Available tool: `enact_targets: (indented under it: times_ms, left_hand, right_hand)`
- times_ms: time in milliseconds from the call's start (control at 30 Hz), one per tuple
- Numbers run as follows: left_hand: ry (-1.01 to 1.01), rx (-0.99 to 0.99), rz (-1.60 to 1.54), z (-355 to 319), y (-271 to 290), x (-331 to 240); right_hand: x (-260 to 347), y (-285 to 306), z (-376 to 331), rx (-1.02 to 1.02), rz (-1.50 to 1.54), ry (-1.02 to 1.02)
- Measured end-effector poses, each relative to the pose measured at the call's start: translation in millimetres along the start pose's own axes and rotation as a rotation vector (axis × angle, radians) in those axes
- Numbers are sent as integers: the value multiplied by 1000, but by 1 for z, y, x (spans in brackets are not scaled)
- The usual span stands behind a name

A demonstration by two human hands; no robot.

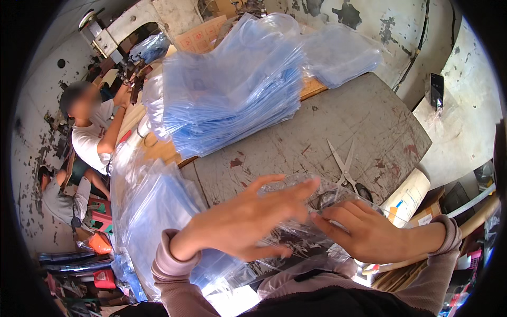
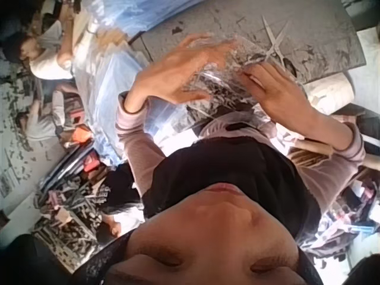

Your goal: The person trims excess plastic from a stack of transparent bags using shears, removes the waste material, and reorganizes the bags on a workbench.

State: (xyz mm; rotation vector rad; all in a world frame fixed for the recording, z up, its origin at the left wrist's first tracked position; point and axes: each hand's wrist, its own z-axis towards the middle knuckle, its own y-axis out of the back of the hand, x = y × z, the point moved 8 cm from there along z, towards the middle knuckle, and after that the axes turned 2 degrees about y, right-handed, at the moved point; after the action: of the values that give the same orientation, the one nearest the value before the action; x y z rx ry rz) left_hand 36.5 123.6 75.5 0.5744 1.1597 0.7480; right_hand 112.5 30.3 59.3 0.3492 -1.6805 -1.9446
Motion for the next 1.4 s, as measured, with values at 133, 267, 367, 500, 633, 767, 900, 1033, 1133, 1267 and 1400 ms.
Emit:
enact_targets:
  times_ms: [133, 267, 367, 500, 633, 767, 900, 1033, 1133, 1267, 1400]
  left_hand:
    - [136, -309, 120, 12, 39, 14]
    - [346, 19, 34, 21, -3, 43]
    - [393, 115, -16, 26, -2, 50]
    - [625, 166, -202, 25, -7, 70]
    - [571, 57, -298, 24, -5, 77]
    - [476, 63, -111, 26, 4, 69]
    - [460, 129, -154, 23, 0, 70]
    - [460, 230, -286, 20, -11, 78]
    - [491, 280, -306, 20, -14, 78]
    - [474, 307, -186, 28, -9, 73]
    - [470, 273, -306, 20, -2, 91]
  right_hand:
    - [5, -1, 4, -105, 23, 16]
    - [15, 0, 4, -109, -69, 82]
    - [21, -3, 4, -88, -45, 127]
    - [24, -2, 5, -69, -85, 162]
    - [18, -9, 6, -54, -83, 167]
    - [9, -8, 11, -85, -137, 82]
    - [2, -10, 14, 44, -197, -5]
    - [2, -14, 14, 68, -150, 9]
    - [0, -11, 14, 102, -93, -20]
    - [-17, -3, 8, 104, 44, -75]
    - [-44, 3, -18, 72, 189, -266]
